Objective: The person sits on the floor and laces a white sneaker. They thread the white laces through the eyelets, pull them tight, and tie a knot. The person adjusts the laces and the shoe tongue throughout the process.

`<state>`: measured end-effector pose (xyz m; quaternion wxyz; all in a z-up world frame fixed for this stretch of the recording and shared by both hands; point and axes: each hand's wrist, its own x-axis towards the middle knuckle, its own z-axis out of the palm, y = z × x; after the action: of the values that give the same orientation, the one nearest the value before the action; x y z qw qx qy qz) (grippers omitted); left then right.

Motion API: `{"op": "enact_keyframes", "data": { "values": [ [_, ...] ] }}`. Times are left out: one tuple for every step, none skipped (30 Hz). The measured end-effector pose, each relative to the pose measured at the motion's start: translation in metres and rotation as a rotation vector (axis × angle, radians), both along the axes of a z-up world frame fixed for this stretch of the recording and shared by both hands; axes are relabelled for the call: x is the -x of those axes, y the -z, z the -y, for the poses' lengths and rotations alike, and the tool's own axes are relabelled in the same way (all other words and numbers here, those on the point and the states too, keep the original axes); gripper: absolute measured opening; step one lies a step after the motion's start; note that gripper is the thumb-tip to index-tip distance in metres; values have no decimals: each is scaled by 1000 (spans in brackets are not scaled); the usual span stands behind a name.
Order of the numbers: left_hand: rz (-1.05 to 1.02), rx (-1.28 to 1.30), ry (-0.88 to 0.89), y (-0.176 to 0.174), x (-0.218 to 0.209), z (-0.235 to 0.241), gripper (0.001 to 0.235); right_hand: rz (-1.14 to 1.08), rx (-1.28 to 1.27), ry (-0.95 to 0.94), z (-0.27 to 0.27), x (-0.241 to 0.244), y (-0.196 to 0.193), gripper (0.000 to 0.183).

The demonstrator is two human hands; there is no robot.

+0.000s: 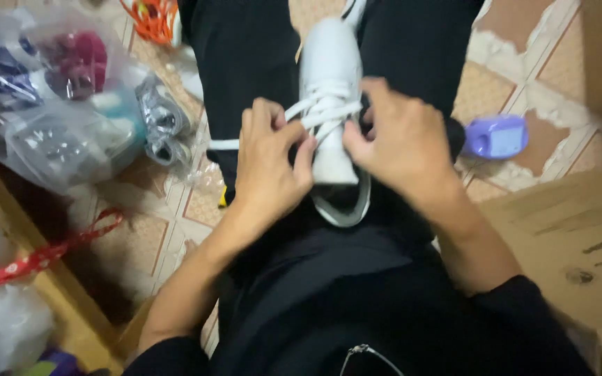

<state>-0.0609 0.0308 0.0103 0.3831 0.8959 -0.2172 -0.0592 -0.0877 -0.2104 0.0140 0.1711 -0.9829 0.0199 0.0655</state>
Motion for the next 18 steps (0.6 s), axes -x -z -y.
{"op": "enact_keyframes", "data": {
  "values": [
    [23,12,-3,7,8,2,22,23,12,-3,3,5,-2,55],
    [40,7,-15,12,8,-1,25,2,11,-30,2,3,-2,44],
    [56,2,-28,17,8,-4,28,-19,11,-58,1,0,-4,35],
    [104,11,-34,18,10,-8,28,29,21,-64,2,-3,-6,35],
    [70,22,-54,20,12,-11,25,-11,-9,-33,2,-6,-6,37],
    [17,34,-69,25,23,-15,22,-70,-39,0,3,0,-4,39],
    [46,44,-71,23,22,-23,22,-41,-29,-3,3,-4,-6,39],
    [34,23,-82,19,25,-31,20,-68,-76,13,3,-4,-8,38],
    [23,2,-93,17,28,-39,19,-95,-122,28,4,-3,-8,37],
    [37,5,-94,13,33,-47,19,-81,-120,26,5,-3,-8,37],
    [20,-5,-105,10,37,-55,20,-110,-151,48,6,-3,-8,38],
    [-4,-18,-117,6,44,-66,20,-145,-185,69,5,0,-7,38],
    [4,-18,-119,-3,49,-72,20,-137,-185,66,4,0,-2,38],
    [-76,-19,-143,-11,56,-78,19,-143,-167,86,4,3,3,44],
    [-156,-19,-166,-20,62,-83,19,-149,-149,107,4,6,8,50],
    [-150,-20,-168,-21,67,-90,19,-143,-151,104,3,6,7,50],
    [-139,-3,-175,-23,72,-96,19,-158,-157,125,2,6,7,49],
    [-132,13,-180,-24,78,-103,19,-175,-164,147,1,7,7,49]
  ]
}}
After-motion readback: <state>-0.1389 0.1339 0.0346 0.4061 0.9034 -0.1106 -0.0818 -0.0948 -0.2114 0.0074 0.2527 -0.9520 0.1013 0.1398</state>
